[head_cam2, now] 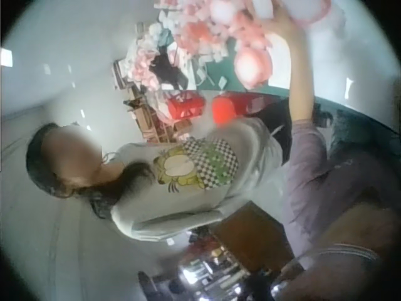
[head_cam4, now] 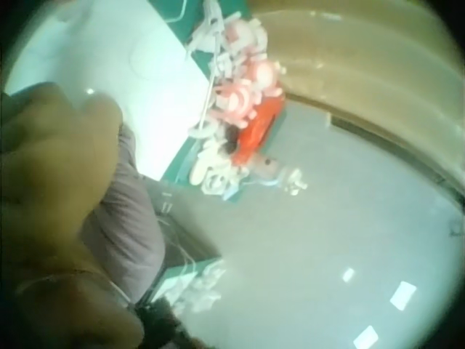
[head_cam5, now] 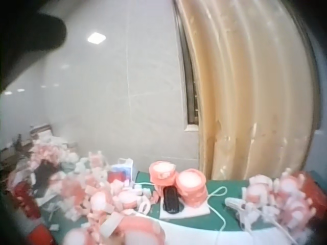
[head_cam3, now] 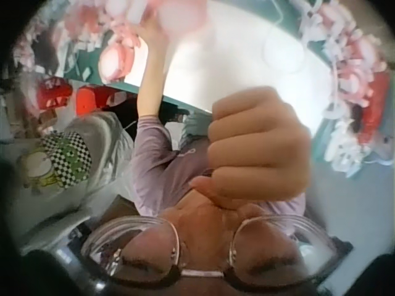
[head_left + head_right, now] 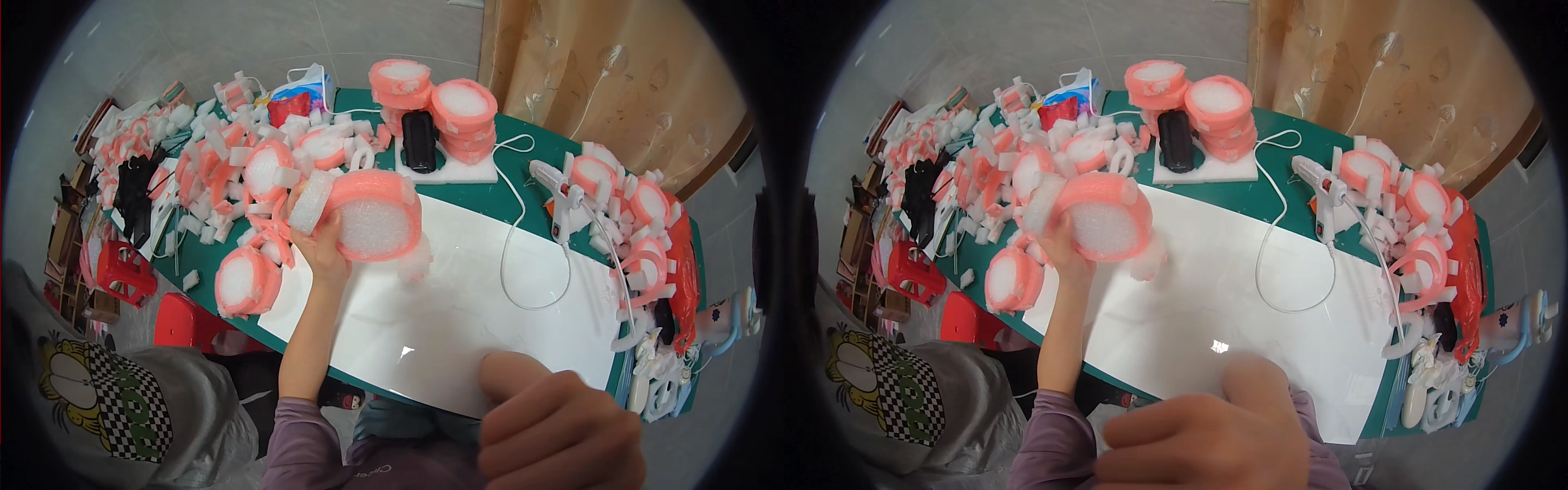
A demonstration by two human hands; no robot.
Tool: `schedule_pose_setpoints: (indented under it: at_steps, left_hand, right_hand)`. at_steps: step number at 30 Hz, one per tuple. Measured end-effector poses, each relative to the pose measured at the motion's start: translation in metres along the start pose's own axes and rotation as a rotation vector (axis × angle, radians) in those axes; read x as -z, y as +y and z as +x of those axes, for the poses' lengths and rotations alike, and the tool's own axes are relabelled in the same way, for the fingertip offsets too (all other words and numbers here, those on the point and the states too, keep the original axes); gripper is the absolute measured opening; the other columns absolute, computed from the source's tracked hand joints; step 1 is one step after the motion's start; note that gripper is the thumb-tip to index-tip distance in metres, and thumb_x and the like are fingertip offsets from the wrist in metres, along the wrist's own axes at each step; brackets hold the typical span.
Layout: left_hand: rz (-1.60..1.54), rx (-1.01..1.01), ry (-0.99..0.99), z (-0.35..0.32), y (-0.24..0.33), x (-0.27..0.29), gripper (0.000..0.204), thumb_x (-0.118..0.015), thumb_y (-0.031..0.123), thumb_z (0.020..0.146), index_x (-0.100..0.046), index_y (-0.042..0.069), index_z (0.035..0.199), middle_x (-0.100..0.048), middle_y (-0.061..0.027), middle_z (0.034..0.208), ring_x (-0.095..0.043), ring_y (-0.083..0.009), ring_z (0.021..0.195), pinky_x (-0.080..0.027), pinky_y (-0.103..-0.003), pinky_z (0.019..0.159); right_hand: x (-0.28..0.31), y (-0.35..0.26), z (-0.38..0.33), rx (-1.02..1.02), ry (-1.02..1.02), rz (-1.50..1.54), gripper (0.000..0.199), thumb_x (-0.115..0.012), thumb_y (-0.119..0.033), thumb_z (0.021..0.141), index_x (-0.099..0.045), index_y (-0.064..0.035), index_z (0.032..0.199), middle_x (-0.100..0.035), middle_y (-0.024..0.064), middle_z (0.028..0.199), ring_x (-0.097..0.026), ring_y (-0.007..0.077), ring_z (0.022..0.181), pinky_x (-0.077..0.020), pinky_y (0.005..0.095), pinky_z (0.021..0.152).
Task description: The person is using a hot glue gun to assemble pink and white foam pieces into circular or cylindrical shapes, possibly for headbands or decor.
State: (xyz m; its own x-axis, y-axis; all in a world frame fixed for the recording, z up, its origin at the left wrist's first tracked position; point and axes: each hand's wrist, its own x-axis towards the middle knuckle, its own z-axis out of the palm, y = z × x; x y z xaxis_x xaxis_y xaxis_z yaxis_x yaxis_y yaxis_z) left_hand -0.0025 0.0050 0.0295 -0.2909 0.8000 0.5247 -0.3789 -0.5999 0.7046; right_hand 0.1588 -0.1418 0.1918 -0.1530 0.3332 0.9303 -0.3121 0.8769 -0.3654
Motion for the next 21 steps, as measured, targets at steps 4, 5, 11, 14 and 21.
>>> schedule_pose_setpoints:
  at_steps: [4,5,11,14,21]
  left_hand:
    - [-0.053,0.059,0.002,-0.001,-0.007,-0.015,0.046,-0.060,0.007,0.071,-0.042,0.001,0.113,-0.045,-0.0052,0.104,-0.046,-0.0142,0.096,-0.035,-0.027,0.086]
    - [-0.039,0.053,0.001,0.000,-0.006,-0.011,0.046,-0.060,0.007,0.071,-0.042,0.001,0.113,-0.046,-0.0052,0.103,-0.046,-0.0141,0.096,-0.035,-0.027,0.086]
    - [-0.006,0.050,-0.006,-0.001,-0.005,-0.002,0.046,-0.060,0.007,0.071,-0.041,0.001,0.114,-0.047,-0.0054,0.103,-0.046,-0.0142,0.095,-0.035,-0.028,0.086]
    - [0.016,0.019,-0.006,-0.001,-0.007,-0.005,0.047,-0.059,0.006,0.072,-0.041,0.001,0.115,-0.047,-0.0061,0.105,-0.047,-0.0146,0.096,-0.035,-0.028,0.086]
    - [-0.044,0.122,-0.002,0.000,-0.008,-0.002,0.049,-0.058,0.004,0.072,-0.039,0.001,0.117,-0.048,-0.0079,0.106,-0.047,-0.0157,0.098,-0.036,-0.028,0.087]
  right_hand:
    - [0.027,-0.018,0.008,-0.082,-0.198,-0.077,0.033,-0.057,0.004,0.065,-0.032,-0.0045,0.045,-0.025,-0.0008,0.045,-0.026,0.0109,0.035,-0.0178,0.0236,0.034]
    - [0.022,-0.017,0.003,-0.083,-0.192,-0.069,0.033,-0.057,0.004,0.065,-0.032,-0.0045,0.045,-0.025,-0.0008,0.045,-0.026,0.0109,0.035,-0.0178,0.0236,0.034]
    - [-0.002,-0.003,-0.005,0.029,0.060,-0.146,0.028,-0.060,0.003,0.056,-0.035,-0.0046,0.047,-0.028,0.0001,0.047,-0.027,0.0115,0.035,-0.0171,0.0234,0.035]
    - [0.007,-0.004,-0.007,0.046,0.011,-0.089,0.025,-0.059,0.003,0.056,-0.037,-0.0045,0.048,-0.029,0.0003,0.047,-0.026,0.0121,0.035,-0.0169,0.0237,0.035]
    - [0.019,-0.010,-0.006,-0.049,-0.115,0.125,0.027,-0.059,0.001,0.059,-0.036,-0.0041,0.046,-0.029,0.0003,0.047,-0.027,0.0120,0.036,-0.0179,0.0250,0.035]
